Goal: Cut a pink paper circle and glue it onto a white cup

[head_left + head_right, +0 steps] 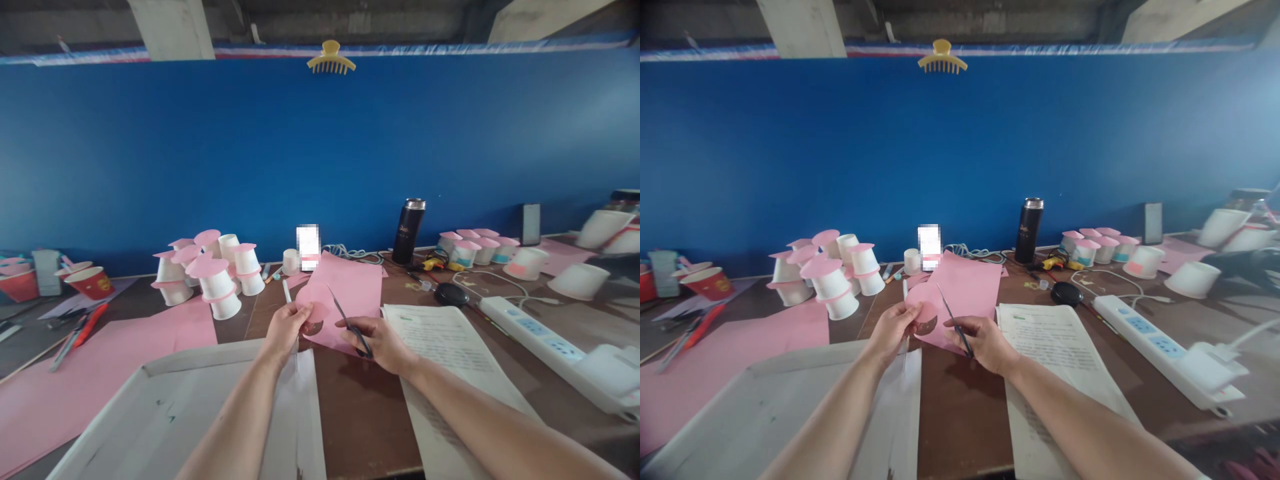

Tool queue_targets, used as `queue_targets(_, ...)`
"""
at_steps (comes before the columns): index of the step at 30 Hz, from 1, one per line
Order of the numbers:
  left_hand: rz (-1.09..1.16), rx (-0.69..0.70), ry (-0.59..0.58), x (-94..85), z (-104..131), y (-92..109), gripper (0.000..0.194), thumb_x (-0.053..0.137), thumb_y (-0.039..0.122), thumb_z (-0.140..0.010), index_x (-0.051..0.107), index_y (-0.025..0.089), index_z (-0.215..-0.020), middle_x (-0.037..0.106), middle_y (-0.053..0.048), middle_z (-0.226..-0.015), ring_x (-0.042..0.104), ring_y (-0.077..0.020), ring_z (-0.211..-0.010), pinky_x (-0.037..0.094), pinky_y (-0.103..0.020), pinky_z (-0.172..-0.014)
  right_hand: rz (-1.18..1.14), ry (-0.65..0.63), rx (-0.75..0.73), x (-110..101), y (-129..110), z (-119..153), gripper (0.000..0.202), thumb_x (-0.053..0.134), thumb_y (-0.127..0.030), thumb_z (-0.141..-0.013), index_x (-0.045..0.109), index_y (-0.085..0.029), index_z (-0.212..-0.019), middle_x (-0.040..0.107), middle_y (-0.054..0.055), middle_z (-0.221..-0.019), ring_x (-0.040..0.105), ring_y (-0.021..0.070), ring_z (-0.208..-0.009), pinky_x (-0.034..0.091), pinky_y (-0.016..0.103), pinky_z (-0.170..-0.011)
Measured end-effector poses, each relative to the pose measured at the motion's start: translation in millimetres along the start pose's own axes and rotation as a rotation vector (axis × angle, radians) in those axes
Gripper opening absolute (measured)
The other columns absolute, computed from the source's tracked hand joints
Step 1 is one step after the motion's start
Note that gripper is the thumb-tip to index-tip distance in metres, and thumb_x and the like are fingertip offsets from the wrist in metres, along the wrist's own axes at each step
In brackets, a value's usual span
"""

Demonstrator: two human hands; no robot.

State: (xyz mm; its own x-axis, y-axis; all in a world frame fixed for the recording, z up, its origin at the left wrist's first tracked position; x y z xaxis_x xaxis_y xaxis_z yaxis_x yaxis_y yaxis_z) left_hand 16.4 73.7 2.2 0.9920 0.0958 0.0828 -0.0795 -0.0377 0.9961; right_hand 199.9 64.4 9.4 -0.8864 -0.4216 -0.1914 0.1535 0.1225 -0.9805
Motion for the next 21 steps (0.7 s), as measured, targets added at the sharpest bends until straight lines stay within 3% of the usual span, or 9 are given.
queue_targets(21,-0.066,0.035,-0.009,0.0,0.5,4.2,0.037,0.065,0.049,-0.072,0.057,0.014,-0.063,0.054,0.000,-0.053,0.046,-0.0087,-0.050,0.035,-0.020,-0.051,0.060,0.012,0.007,-1.6,-0.9,1.1,0.056,0.066,-0.058,-0.071,0.069,-0.010,-0.101,0.046,-0.002,-0.055,0.037,0.0083,-0.049,0.031,0.023,-0.044)
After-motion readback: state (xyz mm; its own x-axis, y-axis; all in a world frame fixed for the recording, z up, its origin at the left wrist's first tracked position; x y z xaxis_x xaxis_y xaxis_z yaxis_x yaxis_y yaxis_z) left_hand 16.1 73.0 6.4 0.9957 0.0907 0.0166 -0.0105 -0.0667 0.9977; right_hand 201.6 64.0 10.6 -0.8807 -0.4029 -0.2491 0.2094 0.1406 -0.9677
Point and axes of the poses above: each hand's wrist, its own z-axis away from the middle knuckle, its own x-axis out of the palm, y = z × x, the point moved 7 cm from there along -z, towards the middle knuckle
